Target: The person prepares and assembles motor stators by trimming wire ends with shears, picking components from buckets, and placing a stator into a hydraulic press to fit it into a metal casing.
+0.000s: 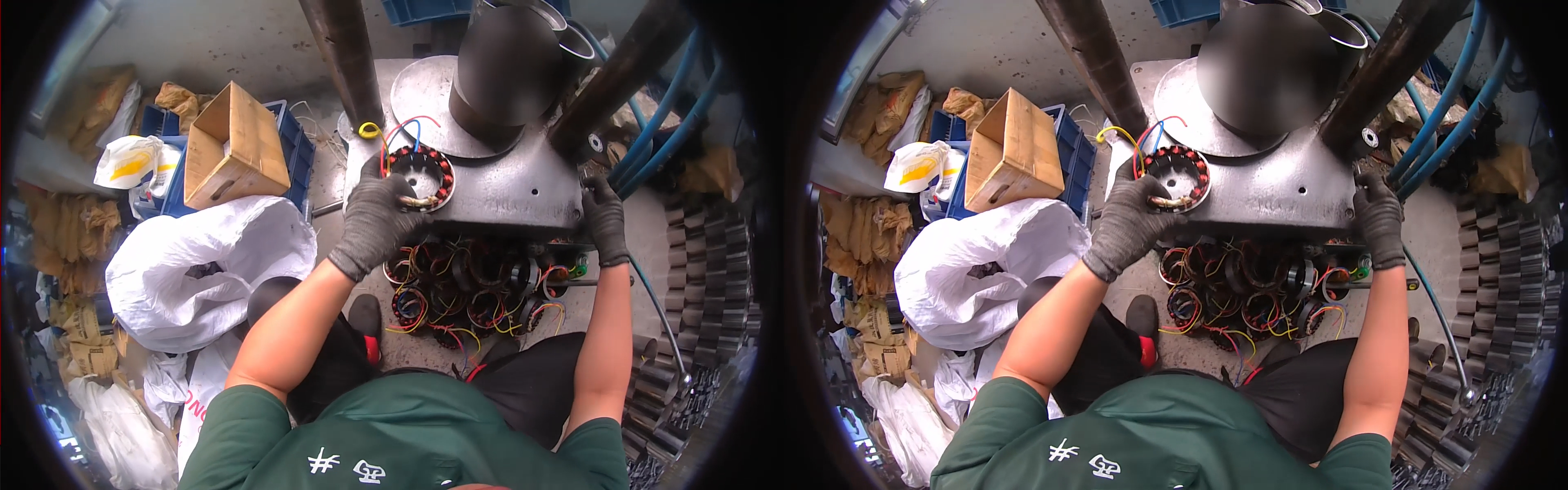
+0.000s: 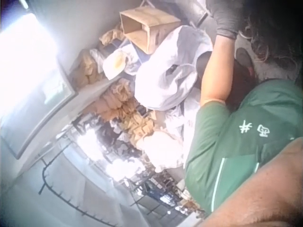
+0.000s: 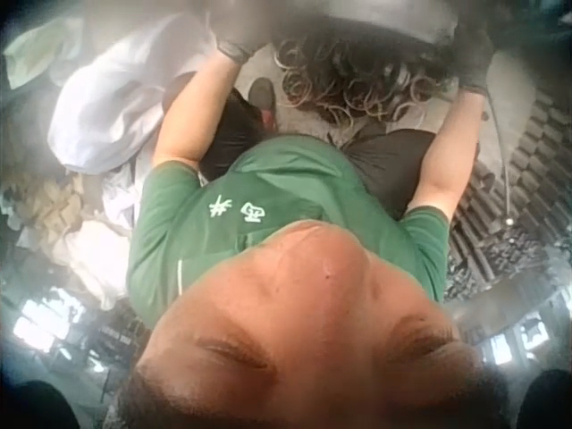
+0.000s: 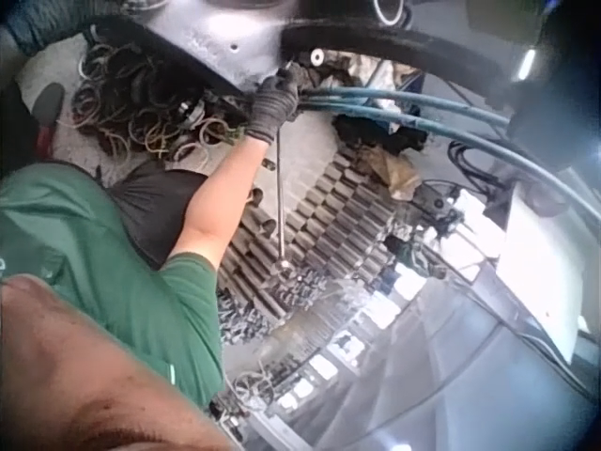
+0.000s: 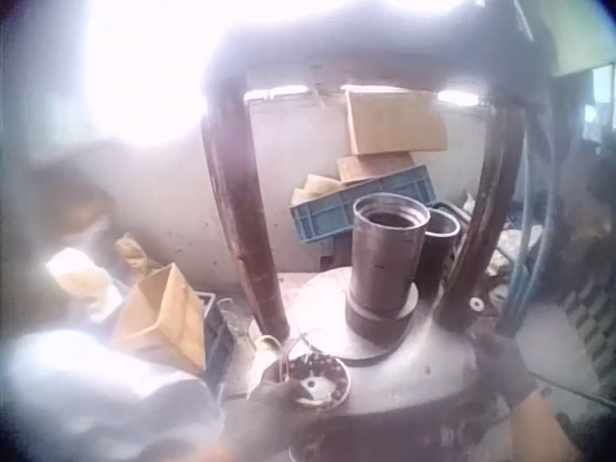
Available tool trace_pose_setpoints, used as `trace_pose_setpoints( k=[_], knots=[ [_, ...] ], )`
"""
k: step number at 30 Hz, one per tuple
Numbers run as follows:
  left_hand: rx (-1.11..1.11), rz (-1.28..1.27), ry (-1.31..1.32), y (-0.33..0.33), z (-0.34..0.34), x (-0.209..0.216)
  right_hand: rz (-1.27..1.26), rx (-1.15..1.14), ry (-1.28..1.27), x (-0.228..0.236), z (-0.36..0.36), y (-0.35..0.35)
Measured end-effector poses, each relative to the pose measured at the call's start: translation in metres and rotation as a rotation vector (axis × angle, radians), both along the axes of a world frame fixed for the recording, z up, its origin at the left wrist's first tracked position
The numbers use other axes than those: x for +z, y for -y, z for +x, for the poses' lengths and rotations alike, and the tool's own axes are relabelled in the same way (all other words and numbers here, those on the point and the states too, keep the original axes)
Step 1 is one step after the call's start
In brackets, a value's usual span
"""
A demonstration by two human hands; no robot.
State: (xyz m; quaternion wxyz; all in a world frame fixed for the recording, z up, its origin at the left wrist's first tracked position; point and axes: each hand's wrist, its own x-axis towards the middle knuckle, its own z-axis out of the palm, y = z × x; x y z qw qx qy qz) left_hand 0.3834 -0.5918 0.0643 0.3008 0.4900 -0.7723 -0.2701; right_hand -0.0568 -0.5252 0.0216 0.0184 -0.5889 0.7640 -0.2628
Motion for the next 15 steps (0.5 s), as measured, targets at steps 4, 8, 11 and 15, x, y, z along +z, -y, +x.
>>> trace_pose_setpoints(
  k=[4,8,11,15],
  knots=[
    [-0.067,0.398,-0.359,-0.007,-0.010,0.019,-0.022,0.173,0.577,0.055,0.075,-0.027],
    [-0.243,0.857,-0.979,-0.008,-0.017,0.019,0.000,0.219,1.009,0.073,0.136,-0.048],
    [-0.233,1.054,-1.315,-0.024,-0.023,0.025,-0.129,0.393,1.122,0.085,0.160,-0.056],
    [-0.315,1.349,-1.475,-0.042,-0.026,0.045,-0.341,0.420,1.087,0.093,0.167,-0.068]
  ],
)
